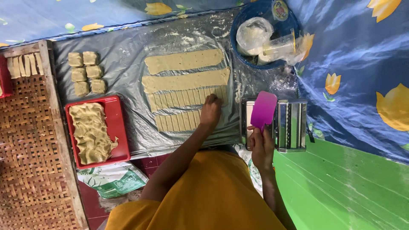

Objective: Cutting sheets of prepared dough into small rectangles and placing them into a tray.

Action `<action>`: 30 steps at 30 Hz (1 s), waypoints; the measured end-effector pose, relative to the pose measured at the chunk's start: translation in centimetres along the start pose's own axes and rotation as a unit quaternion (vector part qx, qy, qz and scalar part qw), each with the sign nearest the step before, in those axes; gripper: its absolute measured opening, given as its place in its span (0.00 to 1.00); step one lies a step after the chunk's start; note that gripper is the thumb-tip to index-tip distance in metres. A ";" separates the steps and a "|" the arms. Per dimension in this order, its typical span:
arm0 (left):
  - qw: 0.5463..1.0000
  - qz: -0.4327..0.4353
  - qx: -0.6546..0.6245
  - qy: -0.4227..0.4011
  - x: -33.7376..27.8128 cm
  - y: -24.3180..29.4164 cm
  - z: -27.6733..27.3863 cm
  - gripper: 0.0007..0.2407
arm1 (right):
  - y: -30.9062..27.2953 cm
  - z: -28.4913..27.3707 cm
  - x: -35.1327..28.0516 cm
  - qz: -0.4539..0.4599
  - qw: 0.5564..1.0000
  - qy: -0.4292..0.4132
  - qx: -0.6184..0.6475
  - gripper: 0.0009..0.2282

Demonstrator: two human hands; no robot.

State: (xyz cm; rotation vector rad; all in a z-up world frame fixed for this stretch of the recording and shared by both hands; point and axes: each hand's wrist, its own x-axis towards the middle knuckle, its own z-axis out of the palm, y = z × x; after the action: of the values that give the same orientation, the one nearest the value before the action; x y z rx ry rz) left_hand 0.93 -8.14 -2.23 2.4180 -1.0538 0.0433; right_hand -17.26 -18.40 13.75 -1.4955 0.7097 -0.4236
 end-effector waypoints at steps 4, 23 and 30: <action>1.000 -0.022 -0.017 0.011 -0.3 0.2 0.5 0.02 | 0.2 0.0 0.2 -0.010 1.000 0.007 -0.010 0.13; 0.676 -0.352 -0.641 0.086 -4.7 0.8 -10.5 0.08 | 0.8 1.9 1.7 0.010 1.000 -0.025 -0.013 0.12; 0.575 -0.467 -0.651 0.165 -9.5 -4.0 -14.5 0.13 | 2.6 6.3 2.8 -0.012 0.992 -0.116 -0.044 0.13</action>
State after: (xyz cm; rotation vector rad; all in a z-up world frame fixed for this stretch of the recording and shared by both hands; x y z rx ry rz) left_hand -0.53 7.19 6.61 1.1326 0.4786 -0.4562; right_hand -11.49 -15.32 10.32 -1.6065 0.5327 -0.2336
